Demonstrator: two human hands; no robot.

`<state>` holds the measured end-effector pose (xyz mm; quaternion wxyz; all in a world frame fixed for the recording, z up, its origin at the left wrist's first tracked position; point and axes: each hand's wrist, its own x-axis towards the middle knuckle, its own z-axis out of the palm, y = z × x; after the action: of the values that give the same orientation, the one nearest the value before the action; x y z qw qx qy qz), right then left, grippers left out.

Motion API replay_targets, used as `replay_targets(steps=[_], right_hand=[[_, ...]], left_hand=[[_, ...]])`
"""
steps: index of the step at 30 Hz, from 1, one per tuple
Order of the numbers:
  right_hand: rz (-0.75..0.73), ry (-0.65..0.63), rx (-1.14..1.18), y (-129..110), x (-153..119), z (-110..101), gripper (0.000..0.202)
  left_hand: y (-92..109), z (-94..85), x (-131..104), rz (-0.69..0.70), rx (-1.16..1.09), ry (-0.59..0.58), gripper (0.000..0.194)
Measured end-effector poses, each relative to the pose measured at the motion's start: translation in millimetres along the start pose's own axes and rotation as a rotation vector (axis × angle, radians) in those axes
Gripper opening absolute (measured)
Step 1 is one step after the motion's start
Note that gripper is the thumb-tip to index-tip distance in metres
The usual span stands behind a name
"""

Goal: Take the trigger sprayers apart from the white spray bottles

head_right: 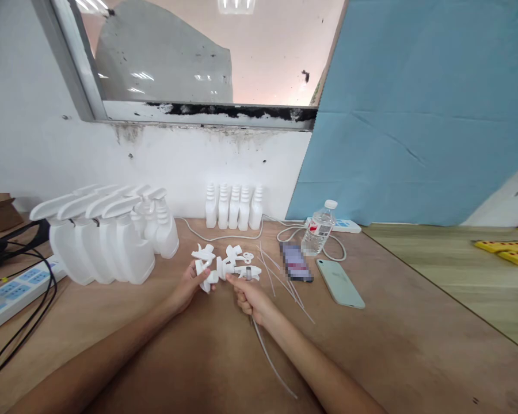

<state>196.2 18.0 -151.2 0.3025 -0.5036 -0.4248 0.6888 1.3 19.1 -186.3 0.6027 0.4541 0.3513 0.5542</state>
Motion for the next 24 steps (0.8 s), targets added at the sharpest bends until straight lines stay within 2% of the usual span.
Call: replay_targets(steps=[2, 4, 6, 10, 13, 14, 15, 17, 21, 24], right_hand=[[-0.065, -0.013, -0.016, -11, 2, -20, 0.053], [-0.169, 0.048, -0.079, -23, 8, -41, 0.050], [-0.315, 0.210, -0.214, -34, 18, -59, 0.048], [-0.465, 0.466, -0.280, -45, 35, -83, 0.047], [-0.731, 0.792, -0.447, -44, 32, -88, 0.054], [-0.791, 0.861, -0.494, -42, 28, -86, 0.053], [-0.815, 0.877, -0.510, -39, 23, -81, 0.052], [-0.769, 0.741, -0.424, -31, 14, -63, 0.047], [-0.660, 0.232, -0.115, -7, 3, -10, 0.039], [-0.715, 0.004, -0.190, 10, -3, 20, 0.026]], left_hand=[[4, -4.4, 2, -0.019, -0.094, 0.003, 0.045], [5, -8.5, 5, -0.036, -0.164, -0.006, 0.040], [4, -10.8, 9, -0.044, -0.212, -0.015, 0.036], [5, -9.3, 16, -0.057, -0.275, -0.024, 0.031], [11, -6.5, 19, -0.069, -0.298, 0.010, 0.031], [12, -6.0, 21, -0.072, -0.298, 0.022, 0.032], [12, -5.8, 23, -0.076, -0.291, 0.030, 0.033], [11, -6.3, 28, -0.086, -0.269, 0.040, 0.036], [6, -8.9, 36, -0.103, -0.225, 0.047, 0.040], [4, -9.9, 34, -0.101, -0.194, 0.056, 0.042]])
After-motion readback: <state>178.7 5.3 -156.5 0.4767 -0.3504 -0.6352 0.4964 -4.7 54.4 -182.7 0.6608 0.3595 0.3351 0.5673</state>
